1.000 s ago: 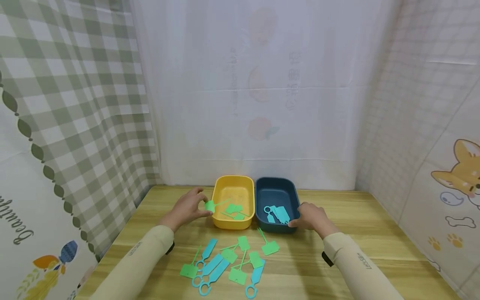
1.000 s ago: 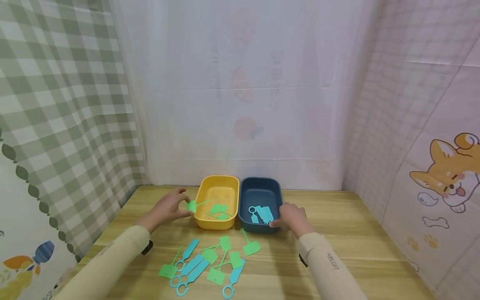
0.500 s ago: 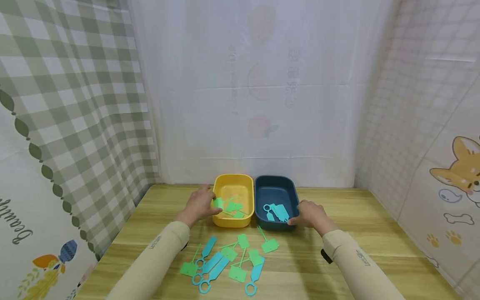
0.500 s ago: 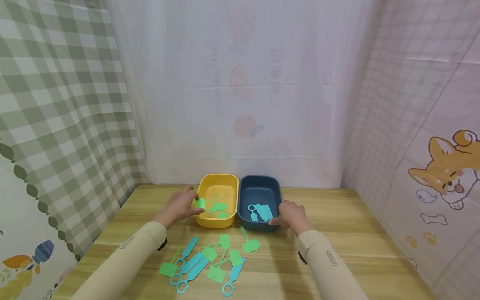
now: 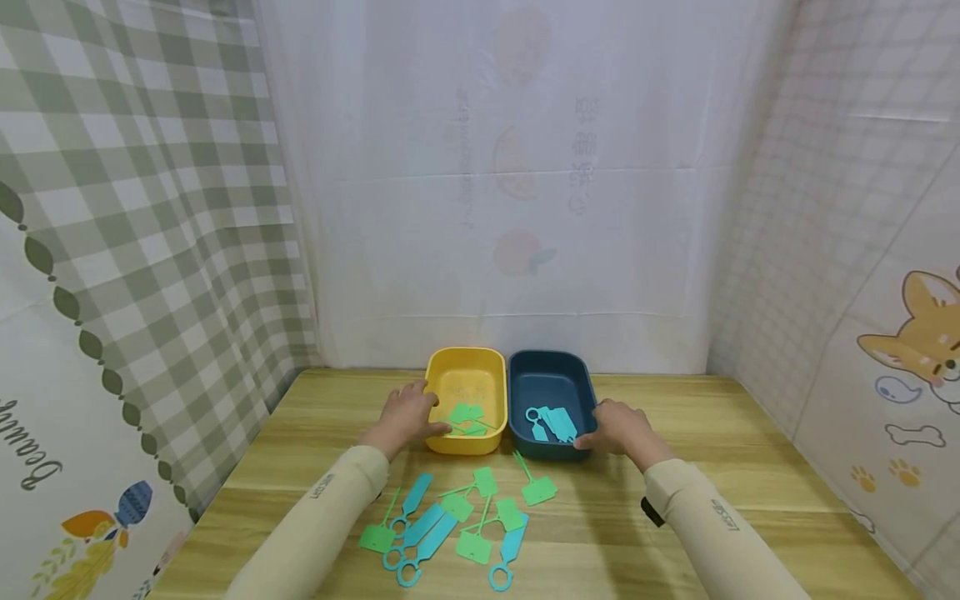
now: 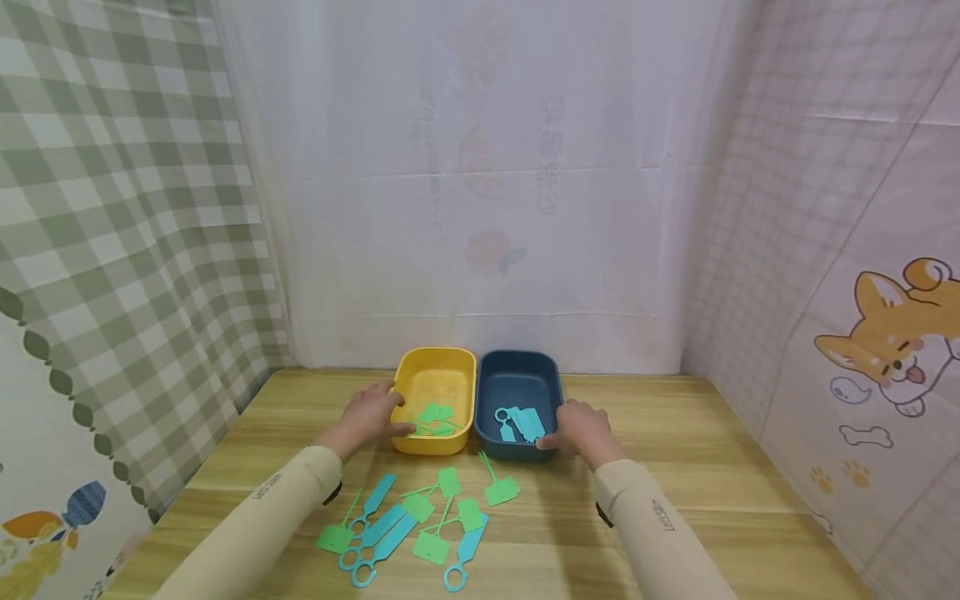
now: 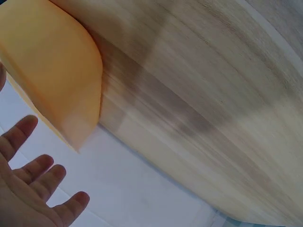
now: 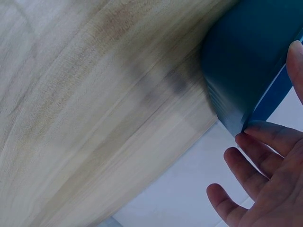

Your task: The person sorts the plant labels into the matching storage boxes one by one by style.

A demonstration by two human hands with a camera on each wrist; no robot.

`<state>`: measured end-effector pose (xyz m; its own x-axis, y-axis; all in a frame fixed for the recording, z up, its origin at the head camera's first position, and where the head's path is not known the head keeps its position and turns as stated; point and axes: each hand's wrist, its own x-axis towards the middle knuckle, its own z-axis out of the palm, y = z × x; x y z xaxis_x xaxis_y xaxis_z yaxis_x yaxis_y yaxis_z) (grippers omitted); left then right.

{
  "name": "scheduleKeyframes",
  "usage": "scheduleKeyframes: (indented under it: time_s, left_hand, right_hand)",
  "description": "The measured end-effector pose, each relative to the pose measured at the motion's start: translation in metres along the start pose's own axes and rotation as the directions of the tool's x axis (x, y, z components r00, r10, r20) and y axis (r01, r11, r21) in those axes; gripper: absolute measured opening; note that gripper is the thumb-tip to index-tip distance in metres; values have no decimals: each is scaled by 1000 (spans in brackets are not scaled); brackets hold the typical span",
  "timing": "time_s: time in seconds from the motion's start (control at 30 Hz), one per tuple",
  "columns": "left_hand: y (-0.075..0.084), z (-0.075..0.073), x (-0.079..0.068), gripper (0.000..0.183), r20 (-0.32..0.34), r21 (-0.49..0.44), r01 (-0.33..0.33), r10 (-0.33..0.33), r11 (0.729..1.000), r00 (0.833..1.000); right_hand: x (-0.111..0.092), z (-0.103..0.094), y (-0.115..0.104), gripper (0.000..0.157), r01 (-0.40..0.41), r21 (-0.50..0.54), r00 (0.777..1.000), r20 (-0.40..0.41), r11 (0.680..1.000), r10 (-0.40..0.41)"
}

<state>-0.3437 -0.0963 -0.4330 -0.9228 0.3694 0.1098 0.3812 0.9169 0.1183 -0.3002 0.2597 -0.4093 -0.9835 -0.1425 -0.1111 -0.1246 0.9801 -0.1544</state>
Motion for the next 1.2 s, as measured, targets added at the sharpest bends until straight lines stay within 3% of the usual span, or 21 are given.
scheduleKeyframes:
  time_s: [0.3, 0.8, 1.2]
  left_hand:
    - [-13, 1, -4, 49, -50, -12, -31, 31, 999, 998]
    - [-55, -2, -25, 41, -73, -73, -66, 60, 995, 995]
    - [-59, 12, -50, 39, 41, -78, -47, 50, 996, 998]
  right_hand:
    - [0, -2, -1, 69, 0, -12, 1000, 6, 1000, 0]
    - [0, 0, 0, 69, -3, -17, 1000, 3, 1000, 3]
    - [0, 1, 0, 69, -4, -9, 1000, 1, 1000, 4]
